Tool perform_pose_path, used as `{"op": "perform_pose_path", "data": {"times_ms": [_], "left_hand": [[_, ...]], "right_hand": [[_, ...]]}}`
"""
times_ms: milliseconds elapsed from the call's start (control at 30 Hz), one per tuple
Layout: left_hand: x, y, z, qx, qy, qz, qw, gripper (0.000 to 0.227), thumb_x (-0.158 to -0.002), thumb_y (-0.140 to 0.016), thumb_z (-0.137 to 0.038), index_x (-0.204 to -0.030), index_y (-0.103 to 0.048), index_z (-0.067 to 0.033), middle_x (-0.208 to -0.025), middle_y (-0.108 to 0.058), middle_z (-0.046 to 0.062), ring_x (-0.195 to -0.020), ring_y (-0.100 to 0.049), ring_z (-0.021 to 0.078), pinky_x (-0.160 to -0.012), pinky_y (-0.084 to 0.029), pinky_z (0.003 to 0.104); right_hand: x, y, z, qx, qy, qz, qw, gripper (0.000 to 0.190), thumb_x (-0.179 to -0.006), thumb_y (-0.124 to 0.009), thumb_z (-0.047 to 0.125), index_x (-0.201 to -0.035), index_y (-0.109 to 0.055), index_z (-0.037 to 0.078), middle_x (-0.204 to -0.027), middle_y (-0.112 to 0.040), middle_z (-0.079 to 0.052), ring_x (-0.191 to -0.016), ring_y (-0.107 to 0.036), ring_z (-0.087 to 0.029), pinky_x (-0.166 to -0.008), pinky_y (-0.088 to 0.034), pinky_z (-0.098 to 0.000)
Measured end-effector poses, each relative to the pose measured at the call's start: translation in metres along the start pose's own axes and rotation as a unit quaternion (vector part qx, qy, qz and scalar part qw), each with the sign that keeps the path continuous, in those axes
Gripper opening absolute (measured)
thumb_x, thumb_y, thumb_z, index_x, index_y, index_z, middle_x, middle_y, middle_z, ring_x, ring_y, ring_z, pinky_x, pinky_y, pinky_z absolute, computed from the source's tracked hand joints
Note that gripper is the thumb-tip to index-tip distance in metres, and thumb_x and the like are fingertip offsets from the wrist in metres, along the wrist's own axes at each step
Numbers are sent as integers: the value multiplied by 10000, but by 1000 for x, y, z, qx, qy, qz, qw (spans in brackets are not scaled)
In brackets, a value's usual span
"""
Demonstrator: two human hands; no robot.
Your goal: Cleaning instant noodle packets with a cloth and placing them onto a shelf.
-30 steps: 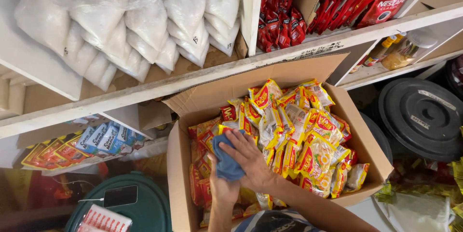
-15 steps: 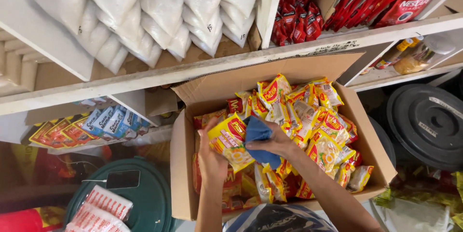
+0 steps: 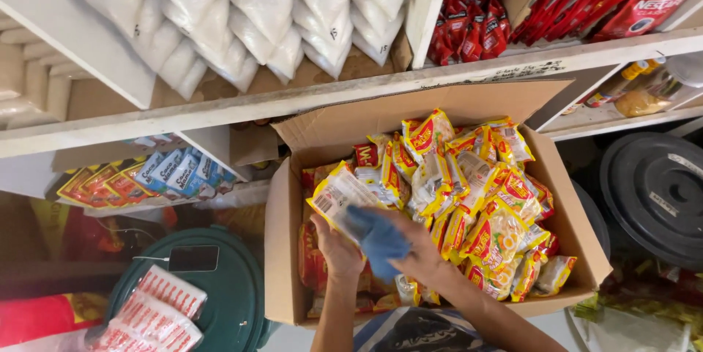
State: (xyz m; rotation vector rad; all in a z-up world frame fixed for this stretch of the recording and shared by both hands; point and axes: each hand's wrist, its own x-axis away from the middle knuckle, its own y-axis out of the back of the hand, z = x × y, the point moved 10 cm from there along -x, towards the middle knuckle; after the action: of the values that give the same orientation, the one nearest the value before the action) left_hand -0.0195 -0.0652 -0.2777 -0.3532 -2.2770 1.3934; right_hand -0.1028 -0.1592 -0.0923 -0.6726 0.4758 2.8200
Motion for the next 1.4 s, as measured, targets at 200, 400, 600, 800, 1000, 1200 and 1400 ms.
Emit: {"op": "perform_pose_path", "data": {"times_ms": [200, 400, 600, 800, 1000, 1200, 1400], "left_hand": [[15, -41, 5, -43, 58, -45, 996, 728, -888, -496, -756, -1360, -644, -222, -1204, -715, 90, -960, -707, 261, -856, -608, 434], [27, -72, -6, -192, 56, -54, 978, 818, -912, -514, -698, -1506, -457, -139, -1489, -436, 171, -1337, -357, 319, -1105, -307, 523], [20, -45, 12, -112, 77, -25, 990, 745, -952, -413, -696, -1424, -587, -146, -1364, -650, 223, -1203, -644, 389, -1085, -474, 560], [9, -55, -1, 38, 119, -9, 992, 708, -907, -546, -707, -1258, -676, -107, -1139, -755, 149, -893, -758, 240, -864, -619, 380], [28, -75, 1, 116, 178, 5, 977, 889, -816, -642, -739, -1298, -625, 9, -1123, -739, 149, -819, -750, 203, -691, -641, 274], [-6, -30, 7, 84, 119, -17, 989, 490, -872, -726, -453, -1147, -699, -49, -1084, -727, 169, -845, -727, 289, -789, -634, 418], [-3, -34, -13, 53, 51, -6, 997, 548, -890, -673, -392, -1368, -601, -135, -1310, -675, 196, -1097, -691, 386, -1009, -539, 584]], "right_hand": [[-17, 35, 15, -11, -56, -127, 990, 830, -866, -784, 251, -1566, -365, 101, -1254, -664, -305, -1180, -611, -513, -991, -460, -628], [-36, -4, 21, 354, 89, -13, 931, 726, -988, -431, 651, -1497, -539, 143, -1574, -462, -185, -1442, -421, -414, -1056, -370, -546], [-64, 14, 2, 195, -35, -28, 980, 584, -1017, -555, 437, -1474, -533, 74, -1527, -458, -288, -1257, -544, -531, -950, -505, -593], [-23, -17, 21, 341, 66, 2, 938, 656, -1012, -378, 612, -1444, -588, 165, -1522, -522, -183, -1386, -453, -487, -1034, -416, -656], [21, -46, 22, 367, 153, -5, 918, 637, -991, -345, 669, -1464, -582, 315, -1630, -424, -71, -1528, -283, -408, -1180, -120, -663], [23, -16, -25, 302, 128, -74, 942, 515, -949, -549, 447, -1421, -619, 252, -1629, -332, -181, -1503, -278, -414, -1205, -191, -622], [4, 38, -41, 6, -17, -165, 986, 429, -1004, -581, 171, -1423, -602, 79, -1021, -679, -221, -714, -664, -281, -676, -568, -422]]}}
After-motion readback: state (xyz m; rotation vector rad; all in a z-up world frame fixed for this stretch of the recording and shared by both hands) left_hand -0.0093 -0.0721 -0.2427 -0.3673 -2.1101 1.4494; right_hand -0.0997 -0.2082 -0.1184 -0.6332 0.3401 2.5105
